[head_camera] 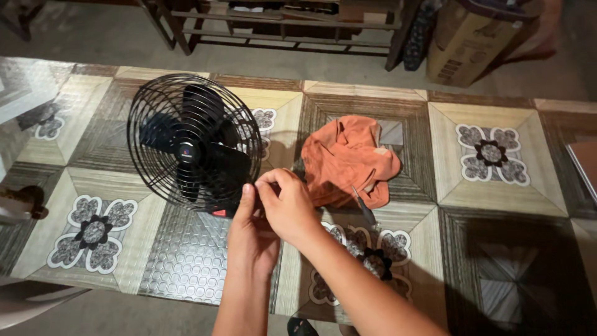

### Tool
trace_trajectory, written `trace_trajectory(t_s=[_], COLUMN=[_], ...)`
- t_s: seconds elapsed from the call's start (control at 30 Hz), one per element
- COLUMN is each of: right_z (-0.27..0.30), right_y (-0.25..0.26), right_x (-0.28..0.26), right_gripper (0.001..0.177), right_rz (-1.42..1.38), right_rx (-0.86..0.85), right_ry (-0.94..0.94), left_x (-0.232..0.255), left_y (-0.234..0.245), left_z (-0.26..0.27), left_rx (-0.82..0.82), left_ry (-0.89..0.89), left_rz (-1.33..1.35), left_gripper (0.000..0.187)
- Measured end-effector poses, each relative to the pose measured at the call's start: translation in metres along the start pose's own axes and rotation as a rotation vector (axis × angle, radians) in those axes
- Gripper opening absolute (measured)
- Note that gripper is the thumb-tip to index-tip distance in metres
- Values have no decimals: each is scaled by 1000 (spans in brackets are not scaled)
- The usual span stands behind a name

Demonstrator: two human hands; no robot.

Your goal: The person uses a screwdriver to loosen and remove screws from the front grille of a small black electric fan. They detach the grille and set it aside, then continue to unscrew and remove the central hub cap from the fan blades.

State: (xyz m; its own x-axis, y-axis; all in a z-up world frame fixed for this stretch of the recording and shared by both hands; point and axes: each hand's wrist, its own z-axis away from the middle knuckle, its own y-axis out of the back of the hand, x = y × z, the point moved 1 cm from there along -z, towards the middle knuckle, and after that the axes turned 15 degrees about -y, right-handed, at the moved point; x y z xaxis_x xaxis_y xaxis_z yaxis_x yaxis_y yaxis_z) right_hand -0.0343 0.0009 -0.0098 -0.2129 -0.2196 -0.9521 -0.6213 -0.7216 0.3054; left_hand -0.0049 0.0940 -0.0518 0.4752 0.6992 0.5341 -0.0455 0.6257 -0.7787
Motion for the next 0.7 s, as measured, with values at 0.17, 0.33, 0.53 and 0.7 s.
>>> trace_trajectory(t_s=[0.17, 0.33, 0.53, 0.7], right_z=[9, 31, 39, 24], right_y=[-2, 41, 64, 49], right_x=[13, 87, 166, 172], right_gripper=[13, 15, 15, 18], right_rz=[-90, -52, 399, 546], right_rx=[101, 232, 222, 150], right_ry=[-46, -247, -168, -102], left_x=[3, 3, 14, 21], left_y=[-8, -6, -2, -2], left_z=[2, -5, 0, -4], left_rx=[-39, 61, 43, 38], left_ry=[5, -30, 67, 116], left_rz=[0, -1, 16, 37], left_gripper=[35, 18, 13, 10])
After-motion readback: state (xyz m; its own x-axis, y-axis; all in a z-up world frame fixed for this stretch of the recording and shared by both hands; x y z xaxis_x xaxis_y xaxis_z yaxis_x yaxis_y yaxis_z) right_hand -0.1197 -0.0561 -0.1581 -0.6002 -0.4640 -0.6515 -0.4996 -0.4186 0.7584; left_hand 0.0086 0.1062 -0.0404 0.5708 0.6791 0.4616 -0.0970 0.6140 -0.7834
